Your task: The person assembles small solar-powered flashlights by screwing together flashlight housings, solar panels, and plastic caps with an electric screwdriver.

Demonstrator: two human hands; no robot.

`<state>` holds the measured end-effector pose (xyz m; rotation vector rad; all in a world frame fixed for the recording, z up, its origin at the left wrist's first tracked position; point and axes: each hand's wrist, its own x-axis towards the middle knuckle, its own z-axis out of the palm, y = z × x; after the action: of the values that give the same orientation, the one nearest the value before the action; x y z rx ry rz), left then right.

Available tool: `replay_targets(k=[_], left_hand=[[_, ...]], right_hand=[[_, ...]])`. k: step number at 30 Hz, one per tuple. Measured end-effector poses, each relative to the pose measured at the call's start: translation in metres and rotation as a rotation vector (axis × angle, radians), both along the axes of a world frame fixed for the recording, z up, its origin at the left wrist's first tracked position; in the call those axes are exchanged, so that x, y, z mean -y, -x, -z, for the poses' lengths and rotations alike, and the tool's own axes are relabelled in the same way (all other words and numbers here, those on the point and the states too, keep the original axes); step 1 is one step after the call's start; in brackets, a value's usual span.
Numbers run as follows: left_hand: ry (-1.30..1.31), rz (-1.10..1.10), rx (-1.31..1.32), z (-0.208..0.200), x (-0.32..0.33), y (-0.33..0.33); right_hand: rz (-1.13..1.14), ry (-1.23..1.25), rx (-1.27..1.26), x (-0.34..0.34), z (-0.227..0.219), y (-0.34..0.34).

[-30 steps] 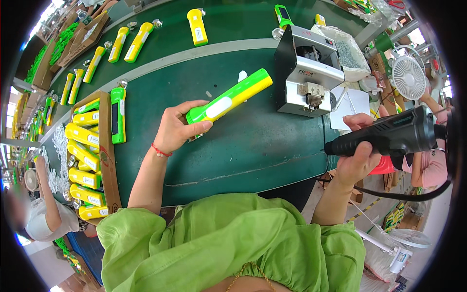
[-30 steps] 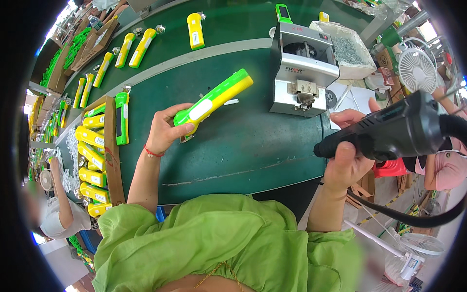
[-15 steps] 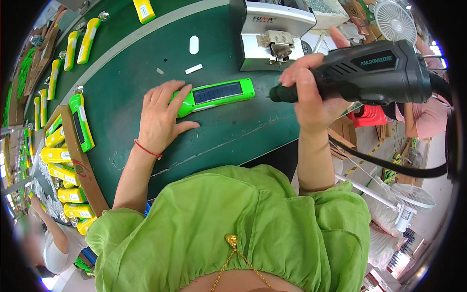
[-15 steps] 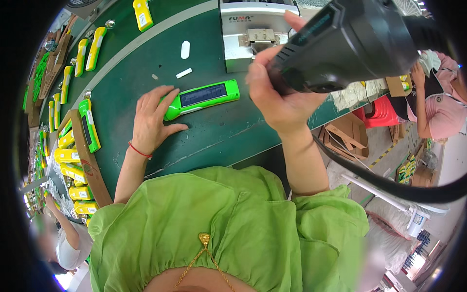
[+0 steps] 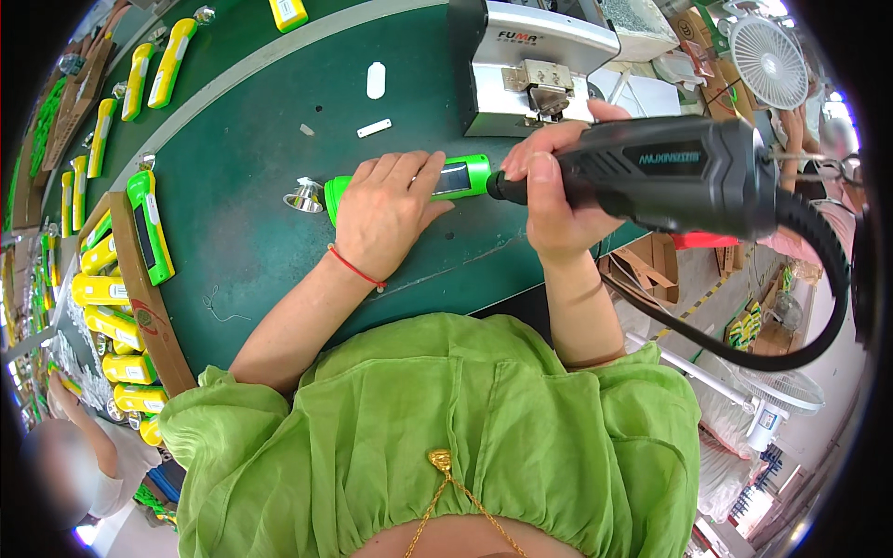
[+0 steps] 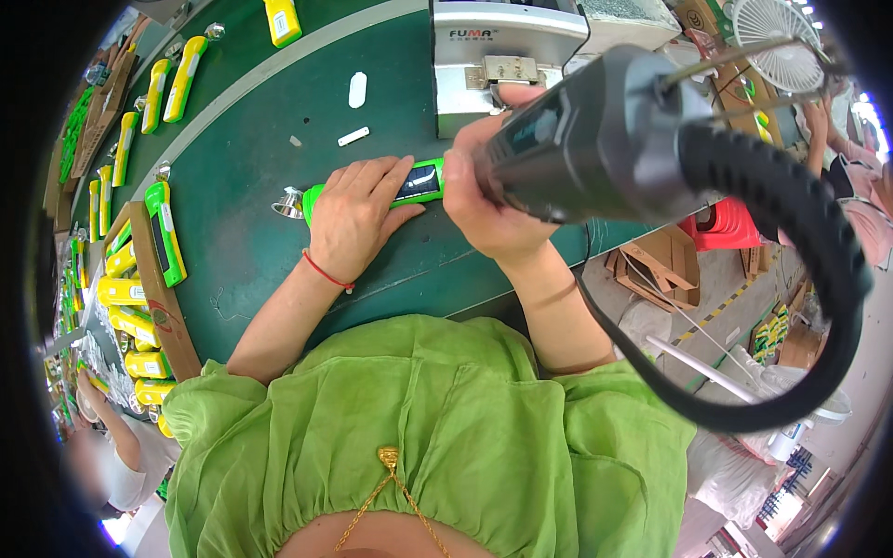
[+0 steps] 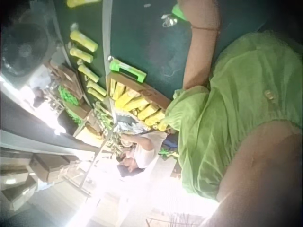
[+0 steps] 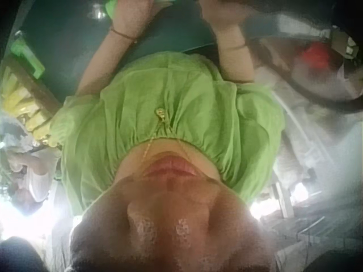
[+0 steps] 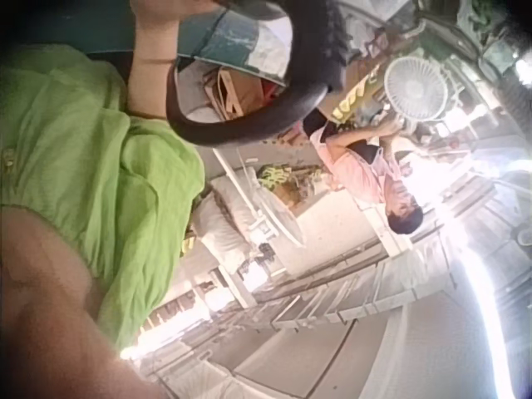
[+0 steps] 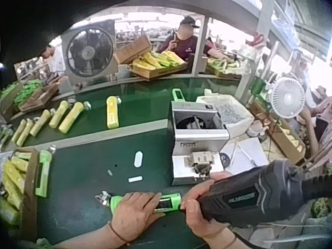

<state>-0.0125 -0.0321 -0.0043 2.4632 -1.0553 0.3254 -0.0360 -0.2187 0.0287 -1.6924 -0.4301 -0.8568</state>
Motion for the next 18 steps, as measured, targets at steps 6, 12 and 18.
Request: replay_targets(k=[6,12,18], left_hand=[[0.022,-0.014,-0.003,0.001,-0.001,0.003],[-0.031,-0.002,-0.007,0.002,-0.004,0.001],[-0.101,0.004,0.0,0.007,-0.006,0.002]], right_hand=[[0.029,-0.016,-0.029,-0.003,0.003,0.001],[-0.007,-0.089,-0.058,-0.01,-0.001,-0.002],[0.141,-0.127,-0.027,-0.022,0.004,-0.004]])
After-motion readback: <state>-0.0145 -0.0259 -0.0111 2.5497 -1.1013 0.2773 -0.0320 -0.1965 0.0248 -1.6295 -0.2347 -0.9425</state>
